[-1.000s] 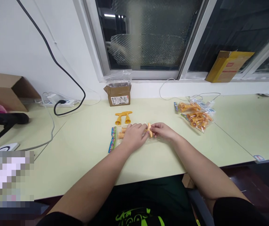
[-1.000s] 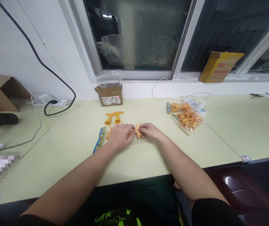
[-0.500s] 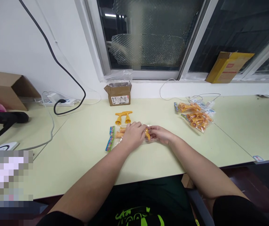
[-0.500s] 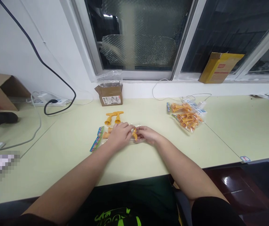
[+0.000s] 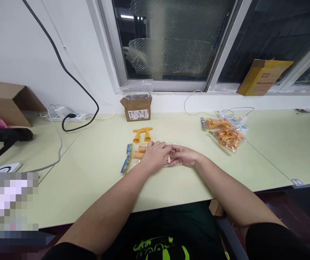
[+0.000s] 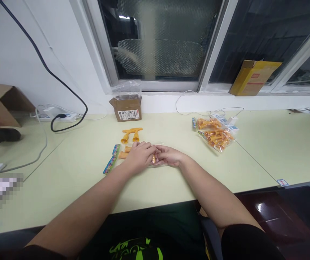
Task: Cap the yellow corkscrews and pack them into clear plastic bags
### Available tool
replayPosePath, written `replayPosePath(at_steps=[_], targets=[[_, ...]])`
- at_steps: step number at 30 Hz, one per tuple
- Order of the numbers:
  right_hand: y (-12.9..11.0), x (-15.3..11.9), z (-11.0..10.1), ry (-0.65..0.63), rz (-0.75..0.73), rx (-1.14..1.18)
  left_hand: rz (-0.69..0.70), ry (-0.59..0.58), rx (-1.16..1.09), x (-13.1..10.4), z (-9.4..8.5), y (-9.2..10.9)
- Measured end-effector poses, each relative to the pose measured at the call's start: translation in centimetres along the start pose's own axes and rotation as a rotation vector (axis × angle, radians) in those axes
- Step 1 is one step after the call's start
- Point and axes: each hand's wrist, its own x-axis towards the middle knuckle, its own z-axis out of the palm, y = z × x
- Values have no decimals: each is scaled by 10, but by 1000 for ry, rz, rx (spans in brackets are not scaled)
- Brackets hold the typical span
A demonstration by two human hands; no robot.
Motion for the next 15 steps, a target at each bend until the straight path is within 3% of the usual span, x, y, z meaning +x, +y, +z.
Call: replayPosePath(at_steps=[7, 12, 15], targets=[[5, 6, 8, 1, -39, -251, 165, 127, -29, 2, 8, 1], [1, 6, 17, 61, -220, -511, 236, 181, -61, 4, 12, 2], [0, 4, 16, 2, -295, -609, 256, 196, -71, 3, 11, 1]])
